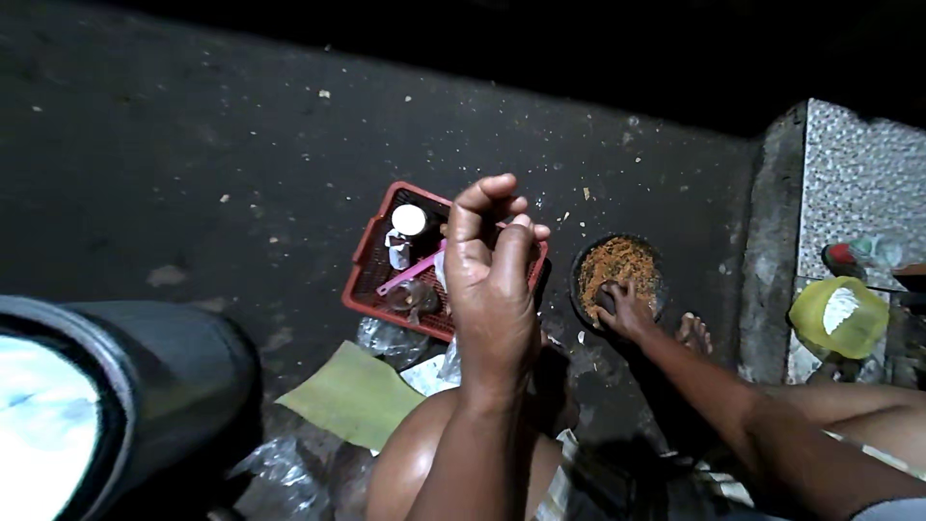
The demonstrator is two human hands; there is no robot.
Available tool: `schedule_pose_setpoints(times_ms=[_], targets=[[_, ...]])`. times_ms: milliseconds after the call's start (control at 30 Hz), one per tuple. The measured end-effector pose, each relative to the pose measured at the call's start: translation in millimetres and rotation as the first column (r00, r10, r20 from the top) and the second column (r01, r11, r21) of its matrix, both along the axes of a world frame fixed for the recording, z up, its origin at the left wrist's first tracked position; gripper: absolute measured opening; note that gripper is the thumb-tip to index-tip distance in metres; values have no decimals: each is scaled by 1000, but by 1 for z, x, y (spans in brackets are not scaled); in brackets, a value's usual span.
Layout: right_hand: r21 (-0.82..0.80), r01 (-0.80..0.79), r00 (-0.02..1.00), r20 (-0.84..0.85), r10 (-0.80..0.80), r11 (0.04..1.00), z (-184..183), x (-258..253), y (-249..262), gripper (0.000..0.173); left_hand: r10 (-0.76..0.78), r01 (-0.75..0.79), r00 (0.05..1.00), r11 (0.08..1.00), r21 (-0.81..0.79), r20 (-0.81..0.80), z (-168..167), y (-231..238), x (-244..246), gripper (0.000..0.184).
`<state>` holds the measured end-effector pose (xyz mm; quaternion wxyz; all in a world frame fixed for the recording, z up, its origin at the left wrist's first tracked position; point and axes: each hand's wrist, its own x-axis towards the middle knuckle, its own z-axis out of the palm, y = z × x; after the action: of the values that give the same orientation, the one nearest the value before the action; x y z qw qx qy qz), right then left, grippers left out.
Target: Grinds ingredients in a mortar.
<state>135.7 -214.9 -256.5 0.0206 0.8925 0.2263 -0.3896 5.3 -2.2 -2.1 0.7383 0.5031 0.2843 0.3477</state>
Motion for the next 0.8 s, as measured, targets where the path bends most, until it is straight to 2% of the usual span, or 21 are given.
schedule_pose_setpoints(times_ms=[67, 167, 200, 233, 267, 300, 333, 367, 400, 500, 533, 600, 667, 700, 733, 767, 800], targets=[[65, 108, 994, -1, -108, 992, -1, 15, 4, 64, -11, 11, 1000, 1000, -4, -11, -1, 0, 2, 31], [294, 272, 962, -82, -260, 916, 14, 56, 4, 59, -40, 39, 999, 999, -19, -16, 0, -6, 5, 31], [275, 306, 952, -115, -285, 912, 43, 64, 19, 55, -38, 38, 999, 999, -18, -10, 1, -6, 6, 31], [80, 397, 893, -263, -365, 914, 88, 74, 49, 56, -31, 31, 999, 999, -18, -7, 2, -5, 5, 30], [-23, 449, 854, -282, -437, 893, 110, 73, 68, 56, -28, 28, 1000, 999, -17, -7, 2, -4, 3, 30], [-52, 441, 863, -250, -439, 896, 110, 67, 68, 56, -32, 32, 999, 999, -16, -12, 2, -5, 1, 30], [14, 384, 911, -170, -376, 923, 90, 57, 53, 56, -35, 35, 999, 999, -15, -10, 2, -5, 1, 30], [147, 285, 958, -25, -285, 947, 53, 47, 34, 55, -30, 30, 1000, 999, -14, 3, 2, -3, 2, 30], [142, 211, 977, -14, -211, 967, 29, 41, 24, 59, -17, 17, 1000, 1000, -17, 8, 3, -1, 3, 30], [22, -6, 1000, -13, 6, 1000, 1, 13, 3, 65, 5, -5, 1000, 999, -38, -2, 2, 1, 4, 30], [24, -10, 1000, 13, 10, 1000, -3, 14, -3, 65, 6, -6, 1000, 999, -41, -3, 2, 1, 4, 30], [98, 80, 994, 66, -87, 992, -3, 26, 0, 63, 1, -2, 1000, 999, -34, -7, 1, 1, 2, 30], [198, 265, 961, 23, -274, 944, 24, 44, 17, 58, -12, 12, 1000, 999, -36, -2, 1, -1, 0, 30], [230, 362, 931, -36, -364, 903, 52, 50, 33, 53, -11, 11, 1000, 999, -38, 1, 2, -2, 0, 30], [148, 468, 879, -178, -442, 871, 95, 58, 59, 52, -4, 4, 1000, 999, -41, 0, 3, -2, -1, 29], [93, 545, 823, -252, -510, 834, 123, 60, 78, 52, 2, -2, 1000, 999, -43, 0, 4, -2, -2, 30], [69, 542, 818, -273, -506, 838, 132, 61, 88, 54, 6, -6, 1000, 999, -43, 0, 5, -2, -3, 30]])
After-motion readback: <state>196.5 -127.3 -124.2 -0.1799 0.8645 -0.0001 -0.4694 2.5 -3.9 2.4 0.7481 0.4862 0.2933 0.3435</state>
